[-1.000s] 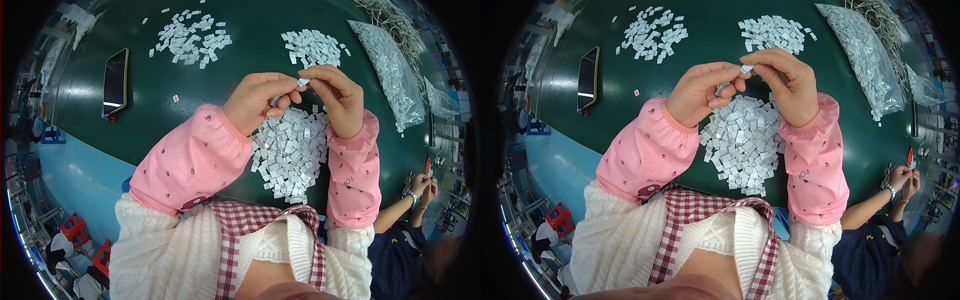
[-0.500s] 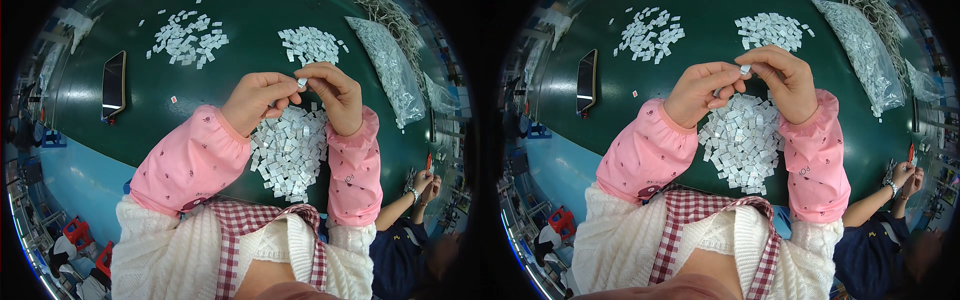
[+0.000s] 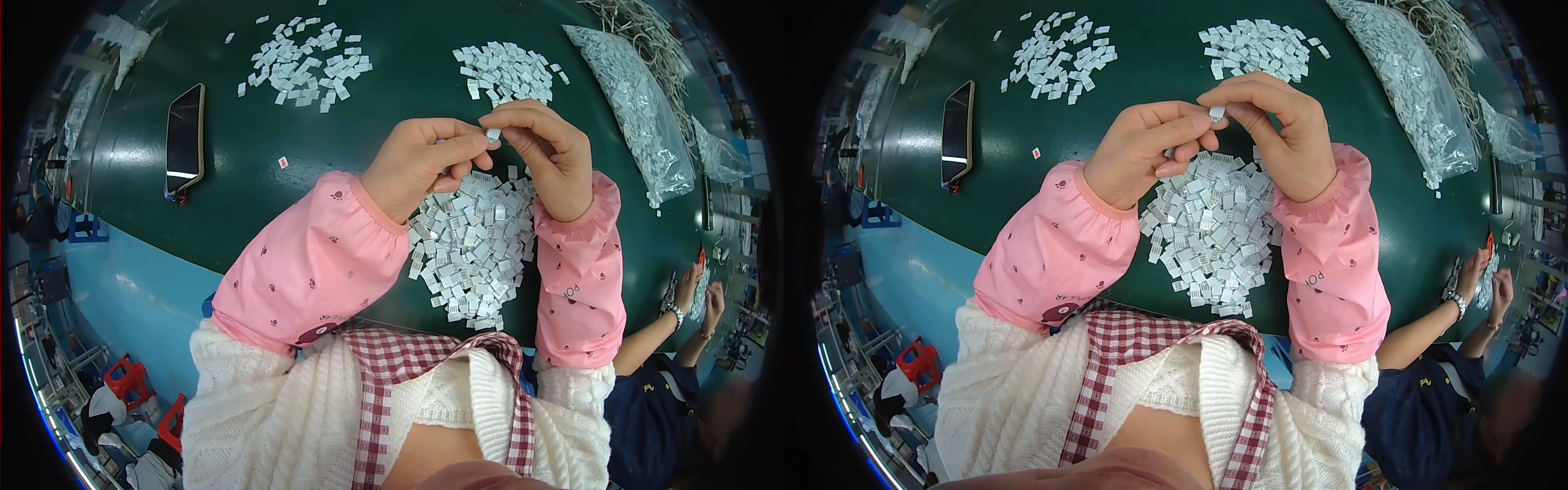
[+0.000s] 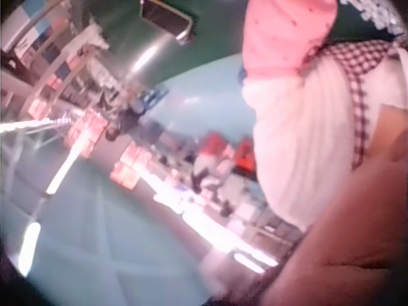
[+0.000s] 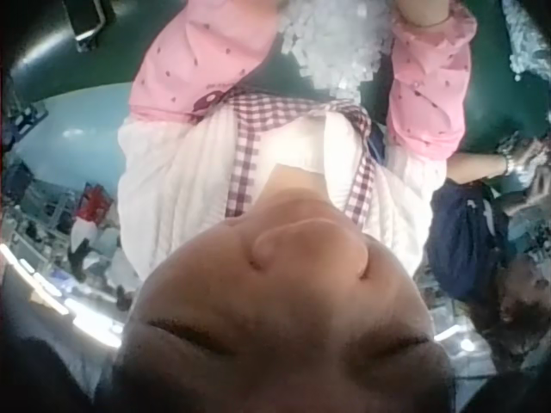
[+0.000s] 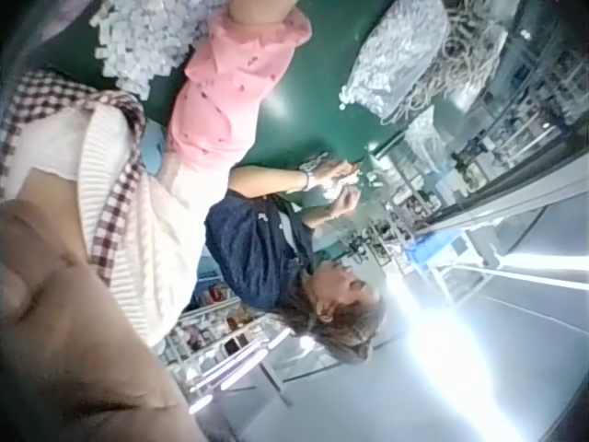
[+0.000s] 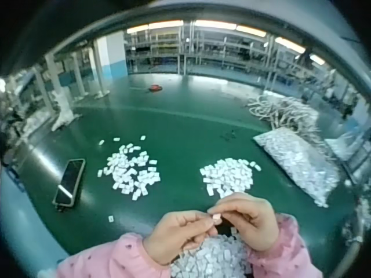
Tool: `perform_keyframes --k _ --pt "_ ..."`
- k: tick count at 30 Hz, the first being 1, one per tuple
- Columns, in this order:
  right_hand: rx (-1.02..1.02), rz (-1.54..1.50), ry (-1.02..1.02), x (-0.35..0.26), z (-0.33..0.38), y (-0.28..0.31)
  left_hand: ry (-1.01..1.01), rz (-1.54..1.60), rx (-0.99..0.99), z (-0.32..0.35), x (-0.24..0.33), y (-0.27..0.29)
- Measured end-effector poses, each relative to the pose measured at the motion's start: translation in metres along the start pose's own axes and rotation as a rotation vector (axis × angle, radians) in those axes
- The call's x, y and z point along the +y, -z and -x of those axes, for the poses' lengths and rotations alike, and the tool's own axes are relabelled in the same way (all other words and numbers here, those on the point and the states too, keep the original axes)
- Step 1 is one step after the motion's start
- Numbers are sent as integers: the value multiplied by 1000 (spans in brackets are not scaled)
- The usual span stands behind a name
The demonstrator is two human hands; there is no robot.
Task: The person picks up small components from a central pile, attaches pieces together by hand, and places the assembled components into piles on the table.
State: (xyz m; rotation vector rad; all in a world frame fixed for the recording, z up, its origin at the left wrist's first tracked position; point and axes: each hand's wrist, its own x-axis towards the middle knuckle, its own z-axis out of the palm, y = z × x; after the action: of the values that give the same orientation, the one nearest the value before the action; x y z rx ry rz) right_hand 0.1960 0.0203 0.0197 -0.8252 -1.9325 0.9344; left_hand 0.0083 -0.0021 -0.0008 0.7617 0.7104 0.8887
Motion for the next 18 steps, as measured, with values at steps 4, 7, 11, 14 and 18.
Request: perform_keyframes --k 4,7,11,14,18 --pt "9 -33 -55 1 1 -1 22 20 17 1 1 0" --pt "20 -81 -137 1 3 -2 56 107 -19 -1 0 3" --pt "39 -168 -224 9 5 -2 110 176 -27 0 0 3" --pt "12 -229 -320 10 5 1 77 76 -16 0 -1 1" --pt "21 -283 -455 5 4 4 -32 -93 40 -1 -2 1"
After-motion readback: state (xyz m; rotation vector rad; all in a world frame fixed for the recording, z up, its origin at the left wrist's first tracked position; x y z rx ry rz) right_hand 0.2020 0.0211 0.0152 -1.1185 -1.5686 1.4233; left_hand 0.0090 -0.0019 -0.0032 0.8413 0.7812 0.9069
